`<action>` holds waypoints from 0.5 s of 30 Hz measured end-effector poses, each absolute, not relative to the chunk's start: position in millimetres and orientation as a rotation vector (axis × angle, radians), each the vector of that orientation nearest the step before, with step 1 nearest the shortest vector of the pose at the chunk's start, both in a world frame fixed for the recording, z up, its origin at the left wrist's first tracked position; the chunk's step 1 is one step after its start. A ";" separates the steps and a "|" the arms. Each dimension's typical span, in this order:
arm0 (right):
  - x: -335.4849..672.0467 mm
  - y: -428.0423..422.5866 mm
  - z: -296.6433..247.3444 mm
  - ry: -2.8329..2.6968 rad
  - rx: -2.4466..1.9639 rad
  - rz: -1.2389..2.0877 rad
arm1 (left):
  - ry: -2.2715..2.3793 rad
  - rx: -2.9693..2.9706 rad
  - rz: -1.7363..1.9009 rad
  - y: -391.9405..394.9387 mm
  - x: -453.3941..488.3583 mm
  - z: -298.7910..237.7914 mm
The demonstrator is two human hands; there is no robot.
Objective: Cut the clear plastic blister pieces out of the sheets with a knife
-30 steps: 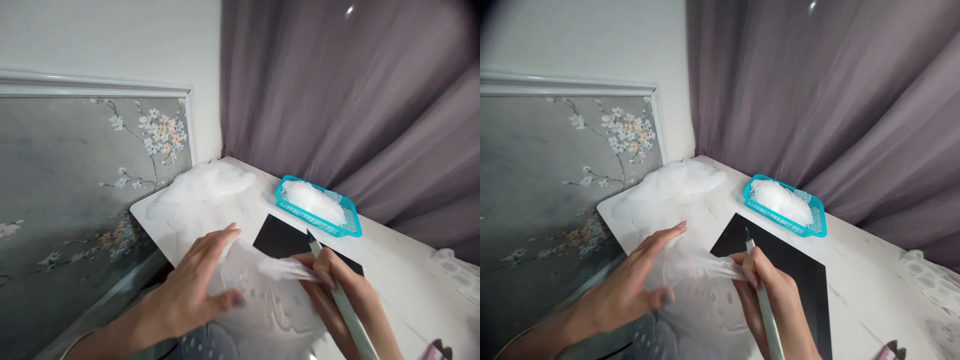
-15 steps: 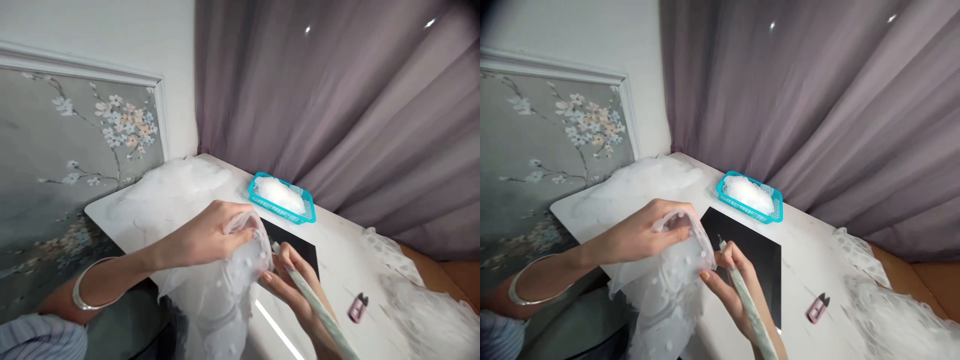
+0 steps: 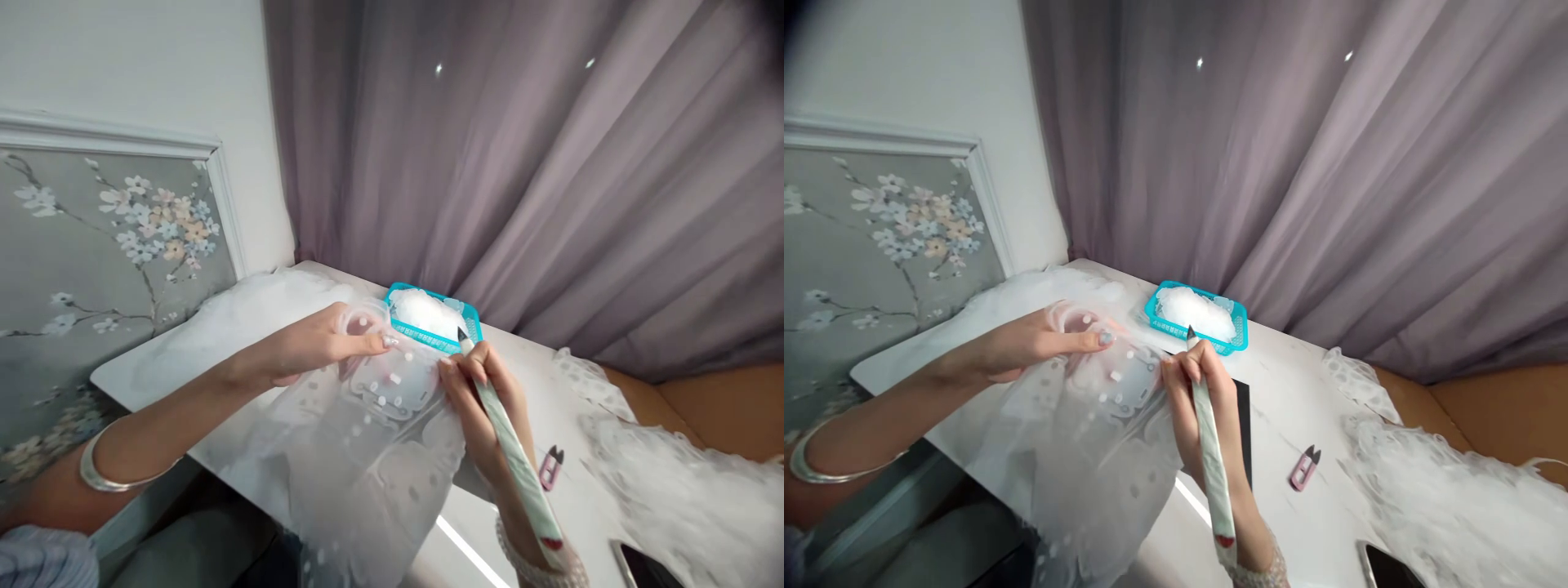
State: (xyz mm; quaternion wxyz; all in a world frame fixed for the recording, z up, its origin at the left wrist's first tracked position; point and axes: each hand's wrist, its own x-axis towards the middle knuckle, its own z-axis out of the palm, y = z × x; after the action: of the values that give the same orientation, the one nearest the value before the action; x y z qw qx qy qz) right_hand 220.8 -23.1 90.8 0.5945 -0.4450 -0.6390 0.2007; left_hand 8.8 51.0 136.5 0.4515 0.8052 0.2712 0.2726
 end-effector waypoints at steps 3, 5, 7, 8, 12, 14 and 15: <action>225.2 -23.8 104.0 -1.561 -1.027 0.327 | 0.723 2.143 0.676 47.5 15.7 152.1; 224.3 -26.4 109.9 -1.635 -1.018 0.277 | 0.760 2.338 0.738 42.9 24.0 162.2; 222.9 -29.5 112.7 -1.690 -1.021 0.239 | 0.708 2.492 0.687 40.5 34.5 167.5; 222.8 -31.1 113.0 -1.702 -1.032 0.216 | 0.658 2.525 0.618 40.4 39.8 167.7; 229.4 -35.7 107.6 -1.732 -1.110 0.132 | 0.574 2.454 0.438 42.5 56.5 156.6; 234.3 -37.4 102.8 -1.767 -1.159 0.129 | 0.599 2.403 0.479 41.6 62.3 148.6; 236.1 -38.2 100.7 -1.772 -1.182 0.131 | 0.609 2.378 0.495 40.7 64.9 144.8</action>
State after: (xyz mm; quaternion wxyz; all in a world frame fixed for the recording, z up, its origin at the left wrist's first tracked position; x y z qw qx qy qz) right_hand 236.1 -38.2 100.7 0.4829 -0.4850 -0.7271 0.0538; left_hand 64.9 40.7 144.8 0.3132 0.9019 0.2309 0.1877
